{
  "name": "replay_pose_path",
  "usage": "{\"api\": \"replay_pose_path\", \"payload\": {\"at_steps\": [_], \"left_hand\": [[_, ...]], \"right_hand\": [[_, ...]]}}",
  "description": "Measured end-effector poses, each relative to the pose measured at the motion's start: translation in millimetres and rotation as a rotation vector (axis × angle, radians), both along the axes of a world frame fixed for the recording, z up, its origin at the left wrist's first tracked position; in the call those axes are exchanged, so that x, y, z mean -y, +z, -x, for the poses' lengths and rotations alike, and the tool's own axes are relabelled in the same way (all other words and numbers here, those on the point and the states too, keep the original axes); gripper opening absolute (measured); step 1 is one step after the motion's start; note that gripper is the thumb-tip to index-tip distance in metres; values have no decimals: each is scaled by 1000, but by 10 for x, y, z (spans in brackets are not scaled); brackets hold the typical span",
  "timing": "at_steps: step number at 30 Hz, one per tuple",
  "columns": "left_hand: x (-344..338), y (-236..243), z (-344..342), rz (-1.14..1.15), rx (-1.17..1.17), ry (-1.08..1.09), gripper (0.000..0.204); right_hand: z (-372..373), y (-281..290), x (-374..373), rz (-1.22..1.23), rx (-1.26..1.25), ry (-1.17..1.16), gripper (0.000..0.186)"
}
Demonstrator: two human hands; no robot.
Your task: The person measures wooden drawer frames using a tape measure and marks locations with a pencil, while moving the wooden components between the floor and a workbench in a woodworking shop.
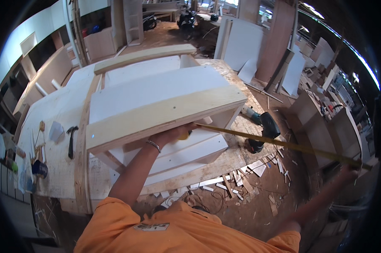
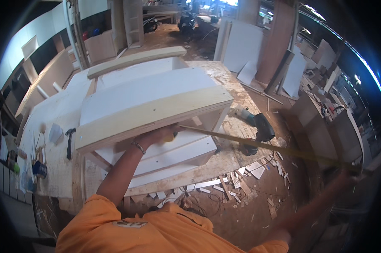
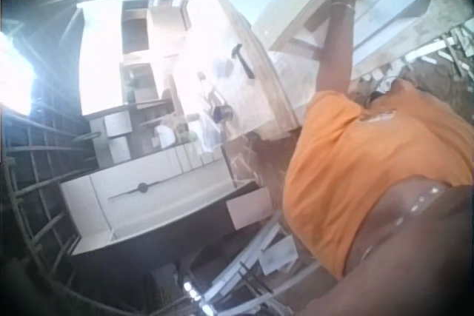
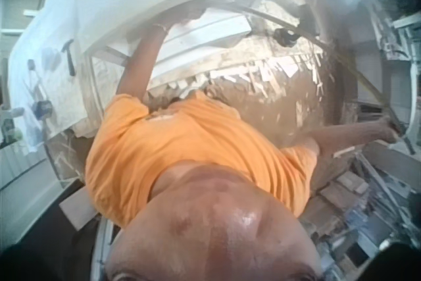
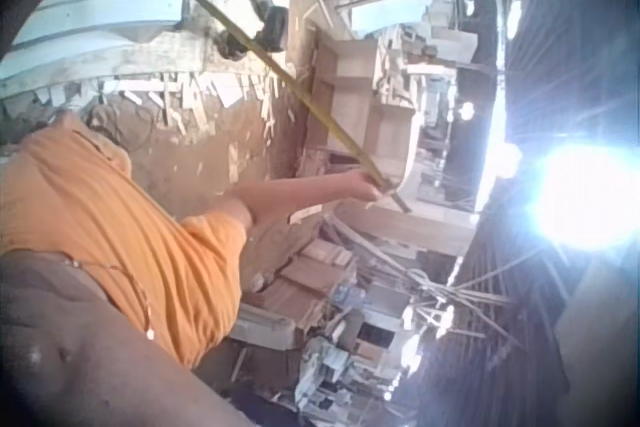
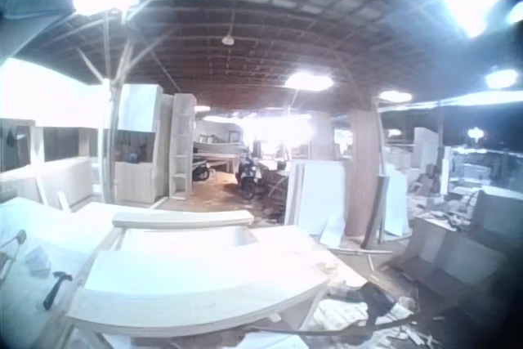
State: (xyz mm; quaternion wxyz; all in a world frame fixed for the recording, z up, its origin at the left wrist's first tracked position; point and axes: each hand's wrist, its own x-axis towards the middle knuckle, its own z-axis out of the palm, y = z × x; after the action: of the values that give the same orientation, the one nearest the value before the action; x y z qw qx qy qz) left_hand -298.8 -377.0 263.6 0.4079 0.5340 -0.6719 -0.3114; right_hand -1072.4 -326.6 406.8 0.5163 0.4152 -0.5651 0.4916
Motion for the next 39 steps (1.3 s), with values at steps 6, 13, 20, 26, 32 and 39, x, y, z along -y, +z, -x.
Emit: {"api": "replay_pose_path", "payload": {"at_steps": [6,13,20,26,32,39], "left_hand": [[-1298,98,-118,7,359,-417,39],[-2896,298,-1343,-928,289,-296,50],[-4044,336,-2577,-1193,-279,-18,55],[-4294,258,-2784,-1144,127,415,34],[-4759,87,-3141,-931,114,466,27],[-5125,43,-3323,-916,354,538,35]], "right_hand": [[1073,-562,274,-354,-399,8,32],[-731,-1925,1154,-203,1538,1037,31],[-3992,-2387,854,-397,1621,1285,16],[-5221,-2258,437,-568,1506,1300,15],[-5362,-2357,605,-579,1709,1355,12],[-5399,-2304,954,-523,1705,1293,17]]}}
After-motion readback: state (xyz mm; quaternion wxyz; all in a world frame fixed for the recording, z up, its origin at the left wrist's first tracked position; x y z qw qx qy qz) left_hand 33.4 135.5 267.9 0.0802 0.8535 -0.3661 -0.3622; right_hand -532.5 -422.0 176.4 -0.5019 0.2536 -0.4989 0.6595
